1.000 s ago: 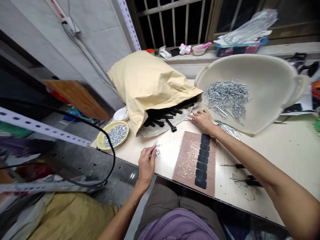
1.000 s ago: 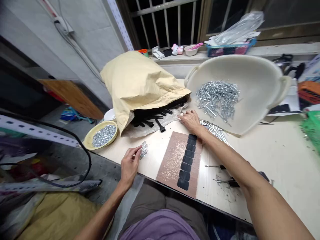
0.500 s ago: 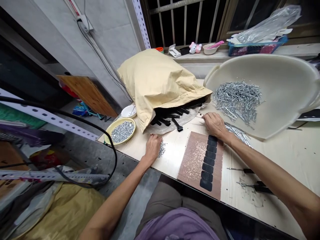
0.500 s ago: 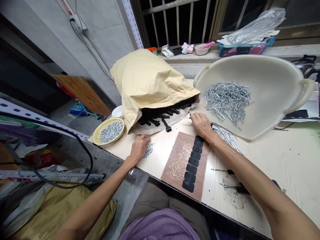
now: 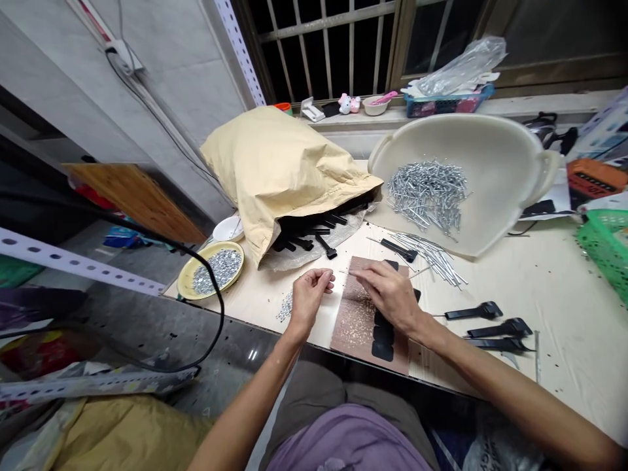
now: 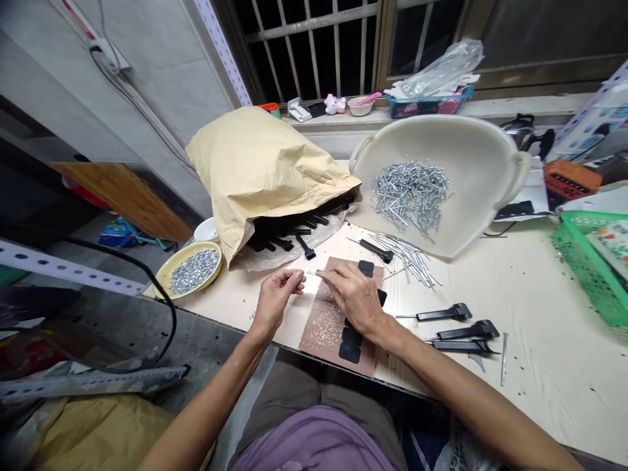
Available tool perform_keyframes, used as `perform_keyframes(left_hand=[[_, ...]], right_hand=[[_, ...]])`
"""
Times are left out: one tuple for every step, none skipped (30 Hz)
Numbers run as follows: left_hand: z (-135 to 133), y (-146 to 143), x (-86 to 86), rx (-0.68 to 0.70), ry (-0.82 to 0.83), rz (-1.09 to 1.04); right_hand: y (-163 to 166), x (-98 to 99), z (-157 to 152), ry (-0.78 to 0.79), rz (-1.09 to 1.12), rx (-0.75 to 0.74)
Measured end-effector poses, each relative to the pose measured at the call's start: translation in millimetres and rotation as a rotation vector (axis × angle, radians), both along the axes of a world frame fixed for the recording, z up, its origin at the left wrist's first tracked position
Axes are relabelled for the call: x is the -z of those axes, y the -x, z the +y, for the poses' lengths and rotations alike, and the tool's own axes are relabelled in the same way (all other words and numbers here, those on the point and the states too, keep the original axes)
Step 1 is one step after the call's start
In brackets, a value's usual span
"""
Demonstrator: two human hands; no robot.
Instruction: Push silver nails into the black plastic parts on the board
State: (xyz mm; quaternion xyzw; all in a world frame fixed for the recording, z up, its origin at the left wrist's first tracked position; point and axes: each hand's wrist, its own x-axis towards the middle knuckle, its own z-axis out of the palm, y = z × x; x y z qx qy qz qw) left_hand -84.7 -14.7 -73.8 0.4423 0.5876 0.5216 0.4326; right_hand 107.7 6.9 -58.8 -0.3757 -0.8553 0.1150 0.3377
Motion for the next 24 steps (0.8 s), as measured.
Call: perform_keyframes(left_hand=[[0,-8,-2.9,0.011,0.001,-0.072],[-1,-14,-5.8,0.017,-0.004,-0.121],[-1,-20,-8.4,0.019,-0.007,-0.155],[-2,-24,-10.8,0.019,-0.009,-0.180],[-2,-27,-12.8,0.018,-0.011,-0.198],[-2,-29,-14.4,0.016,-0.013,-0.211],[-3,-31,-15.5,0.015,-0.015,-0.220],[-3,-33,-16.1,0.015,-0.015,-0.229],[-3,-35,-16.3,0.016,-0.014,-0.236],[-4,-36,-16.1,0.019,-0.011,-0.242],[-4,-37,-15.7,0.023,-0.006,-0.247],[-4,-38,-15.3,0.031,-0.001,-0.250],[-5,-39,-14.8,0.041,0.002,-0.253],[-5,-39,-14.4,0.052,0.005,-0.257],[-5,-40,-14.1,0.065,0.008,-0.266],[-4,-39,-14.1,0.078,0.013,-0.281],[-4,-39,-14.1,0.089,0.018,-0.301],[-3,-39,-14.3,0.097,0.026,-0.326],[-2,-38,-14.5,0.104,0.037,-0.352],[-1,-38,-14.6,0.109,0.049,-0.373],[1,-38,-14.5,0.112,0.062,-0.387],[2,-38,-14.2,0.116,0.077,-0.395],[3,-38,-13.6,0.120,0.093,-0.396],[4,-38,-12.7,0.126,0.106,-0.393]], right_hand=[[0,1.1,-4,-0.002,-0.010,0.019],[0,1.8,-6,-0.008,-0.024,0.047],[-1,2.0,-8,-0.011,-0.043,0.072],[-3,1.7,-9,-0.014,-0.061,0.093],[-5,0.9,-10,-0.015,-0.074,0.106],[-6,-0.2,-11,-0.014,-0.083,0.112],[-8,-1.3,-12,-0.010,-0.091,0.114],[-10,-2.3,-12,-0.007,-0.098,0.114],[-11,-2.9,-13,-0.003,-0.103,0.117],[-12,-3.1,-14,-0.001,-0.108,0.121],[-13,-3.0,-14,0.002,-0.113,0.126],[-13,-2.6,-15,0.003,-0.115,0.133],[-14,-2.2,-16,0.004,-0.117,0.139],[-14,-1.8,-16,0.002,-0.118,0.148],[-14,-1.6,-17,0.000,-0.119,0.154],[-15,-1.5,-18,-0.003,-0.120,0.159],[-15,-1.6,-19,-0.006,-0.120,0.166],[-15,-1.7,-19,-0.009,-0.122,0.172],[-15,-1.7,-20,-0.012,-0.123,0.177],[-15,-1.5,-20,-0.014,-0.124,0.184],[-15,-1.1,-21,-0.017,-0.123,0.191],[-16,-0.5,-21,-0.021,-0.120,0.200],[-16,0.1,-21,-0.025,-0.120,0.207],[-16,0.8,-22,-0.029,-0.123,0.214]])
